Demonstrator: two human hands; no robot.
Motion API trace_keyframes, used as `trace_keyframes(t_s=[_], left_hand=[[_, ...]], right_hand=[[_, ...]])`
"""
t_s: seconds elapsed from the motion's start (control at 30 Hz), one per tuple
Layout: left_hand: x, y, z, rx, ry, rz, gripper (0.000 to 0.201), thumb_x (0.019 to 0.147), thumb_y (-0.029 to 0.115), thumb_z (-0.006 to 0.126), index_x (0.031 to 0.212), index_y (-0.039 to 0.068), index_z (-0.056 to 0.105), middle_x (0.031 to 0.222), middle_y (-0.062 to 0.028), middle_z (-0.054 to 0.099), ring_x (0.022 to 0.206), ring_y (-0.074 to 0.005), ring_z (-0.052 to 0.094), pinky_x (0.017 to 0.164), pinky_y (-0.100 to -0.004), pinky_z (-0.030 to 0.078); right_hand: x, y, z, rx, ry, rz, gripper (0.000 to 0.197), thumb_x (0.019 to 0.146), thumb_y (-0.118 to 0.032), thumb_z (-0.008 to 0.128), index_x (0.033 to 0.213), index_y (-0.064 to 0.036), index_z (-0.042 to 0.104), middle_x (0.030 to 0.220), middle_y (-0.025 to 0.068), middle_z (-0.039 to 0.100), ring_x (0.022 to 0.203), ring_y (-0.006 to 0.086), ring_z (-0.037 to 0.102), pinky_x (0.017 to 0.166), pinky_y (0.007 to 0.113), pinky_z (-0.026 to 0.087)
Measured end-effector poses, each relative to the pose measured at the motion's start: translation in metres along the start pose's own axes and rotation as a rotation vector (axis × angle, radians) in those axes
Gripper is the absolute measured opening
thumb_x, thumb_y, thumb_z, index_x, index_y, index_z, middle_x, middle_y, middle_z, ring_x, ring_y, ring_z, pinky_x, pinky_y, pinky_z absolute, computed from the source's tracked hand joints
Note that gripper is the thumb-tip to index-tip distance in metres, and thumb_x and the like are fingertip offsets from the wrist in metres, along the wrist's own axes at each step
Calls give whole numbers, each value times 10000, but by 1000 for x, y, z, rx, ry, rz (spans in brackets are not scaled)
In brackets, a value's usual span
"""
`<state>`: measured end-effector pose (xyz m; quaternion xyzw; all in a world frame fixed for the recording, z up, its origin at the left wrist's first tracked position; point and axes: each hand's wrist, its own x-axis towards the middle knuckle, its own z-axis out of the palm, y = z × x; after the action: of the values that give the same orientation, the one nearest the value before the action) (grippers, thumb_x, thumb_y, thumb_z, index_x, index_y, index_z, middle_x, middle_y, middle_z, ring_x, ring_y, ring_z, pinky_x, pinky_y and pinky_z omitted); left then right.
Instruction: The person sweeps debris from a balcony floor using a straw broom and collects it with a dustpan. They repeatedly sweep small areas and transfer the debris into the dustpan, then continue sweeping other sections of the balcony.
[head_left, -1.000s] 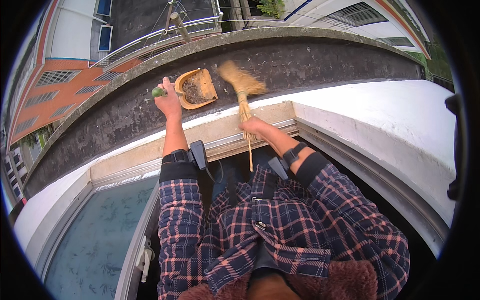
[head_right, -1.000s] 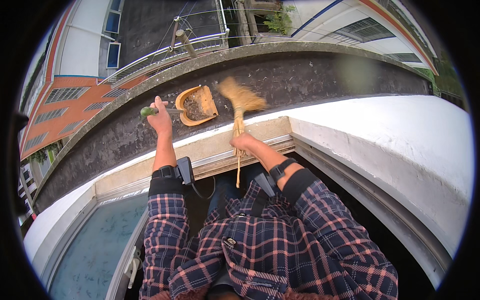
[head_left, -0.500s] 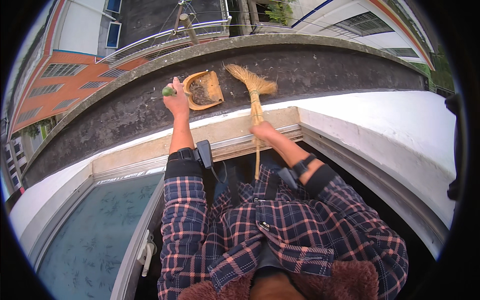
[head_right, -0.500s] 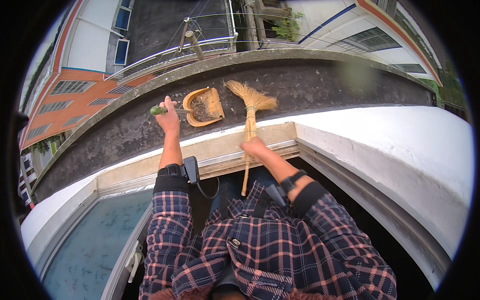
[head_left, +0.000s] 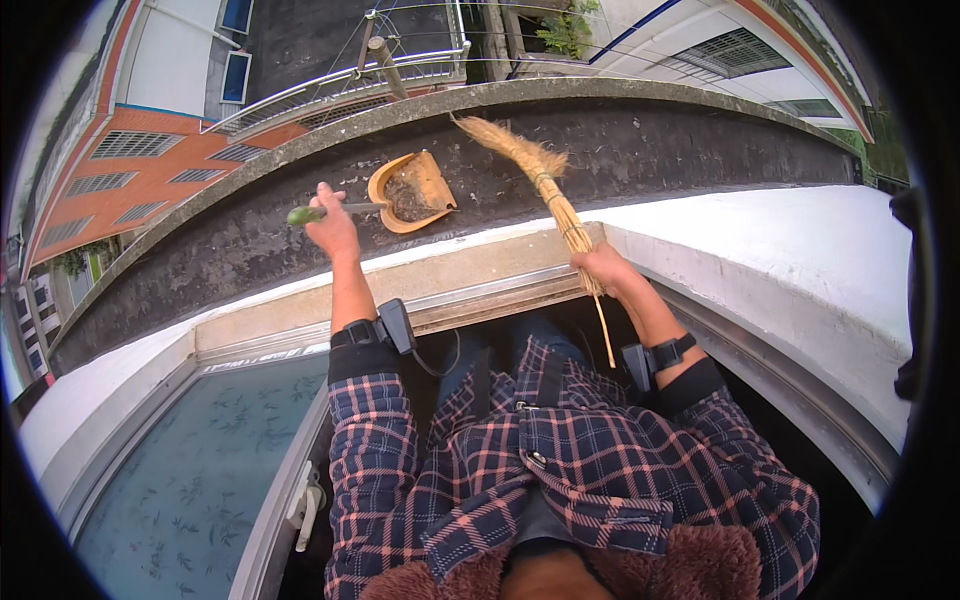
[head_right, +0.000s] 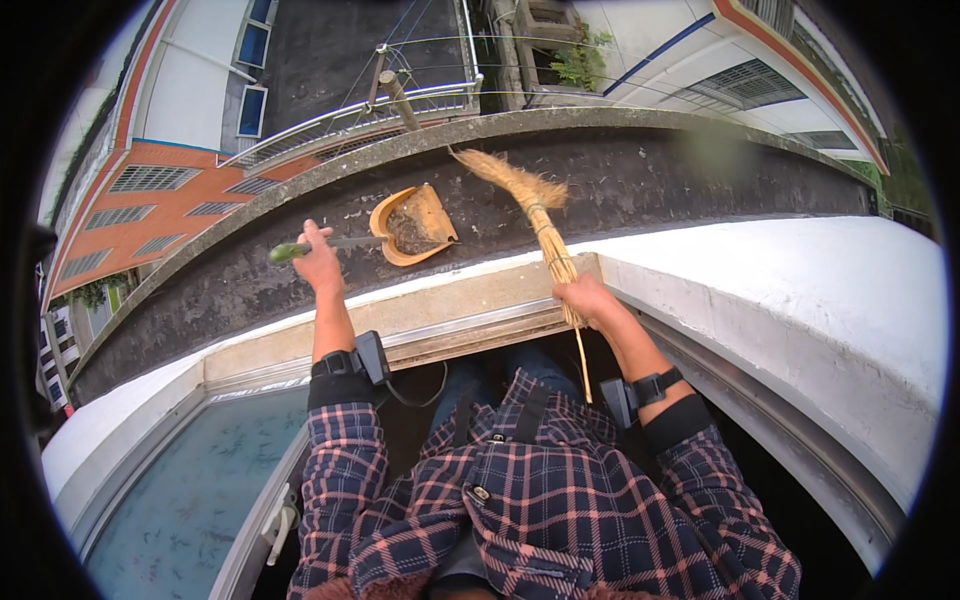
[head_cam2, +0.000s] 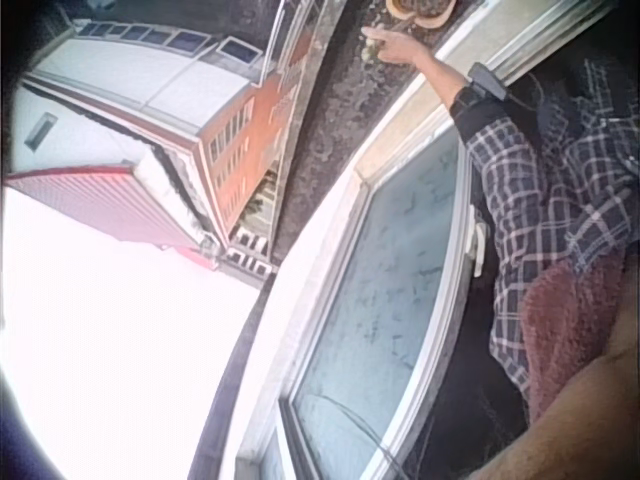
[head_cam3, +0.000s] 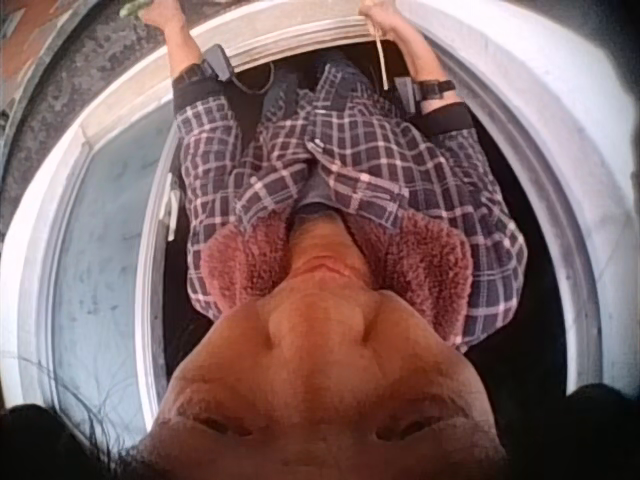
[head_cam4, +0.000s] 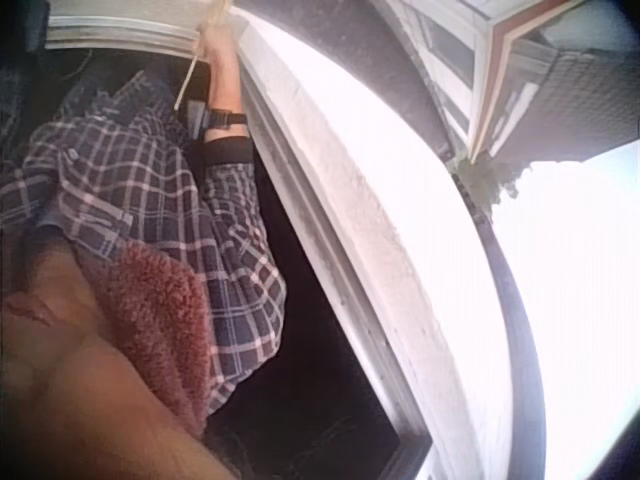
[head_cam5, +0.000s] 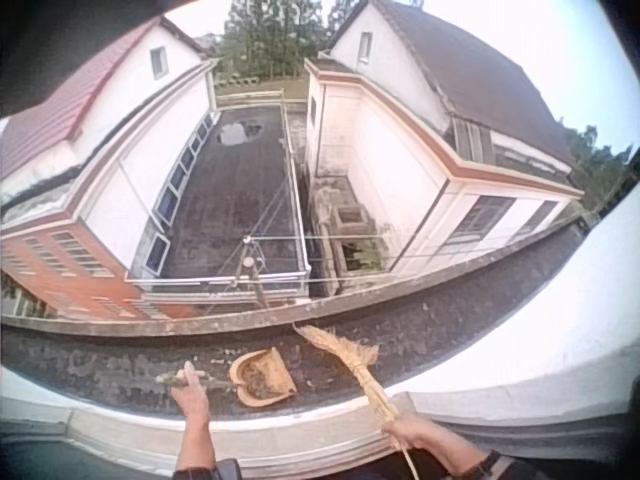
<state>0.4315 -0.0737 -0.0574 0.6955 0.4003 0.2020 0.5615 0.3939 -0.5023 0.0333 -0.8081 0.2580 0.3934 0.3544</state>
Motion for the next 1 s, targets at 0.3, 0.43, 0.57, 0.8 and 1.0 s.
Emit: trace_keyframes(t_s=[0.3,0.43,0.57,0.8,1.0], left_hand=[[9,-1,-24,87,89,17,447,972,362,539,767,-27,620,752,-99,693,656,-182,595,699,-358,480],[7,-13,-11,73,49,22,430,965,338,559,737,-24,599,755,-117,694,691,-189,608,733,-362,478],[13,-20,-17,15,66,18,416,963,318,563,729,-24,595,775,-125,699,709,-197,613,744,-366,475],[13,-19,-34,29,128,-54,409,957,317,564,762,-39,621,836,-130,719,729,-214,627,754,-371,479],[11,-17,-26,12,126,-15,401,950,314,560,759,-33,624,805,-121,702,747,-206,612,770,-363,466]], right_hand=[[48,-43,130,-4,-52,7,462,753,-266,659,1044,92,641,993,221,678,886,301,674,749,382,531],[24,-54,135,-424,-218,-117,472,725,-282,681,1004,99,658,1002,266,672,904,347,670,803,388,522],[0,-49,68,-209,-235,-66,484,700,-295,717,932,127,664,909,290,672,832,357,675,777,392,519],[24,-52,88,-444,-29,-210,468,703,-280,695,941,121,661,920,306,664,883,391,672,778,404,529],[43,-60,129,-623,-261,-273,475,692,-295,680,949,104,666,919,313,659,905,398,661,771,423,531]])
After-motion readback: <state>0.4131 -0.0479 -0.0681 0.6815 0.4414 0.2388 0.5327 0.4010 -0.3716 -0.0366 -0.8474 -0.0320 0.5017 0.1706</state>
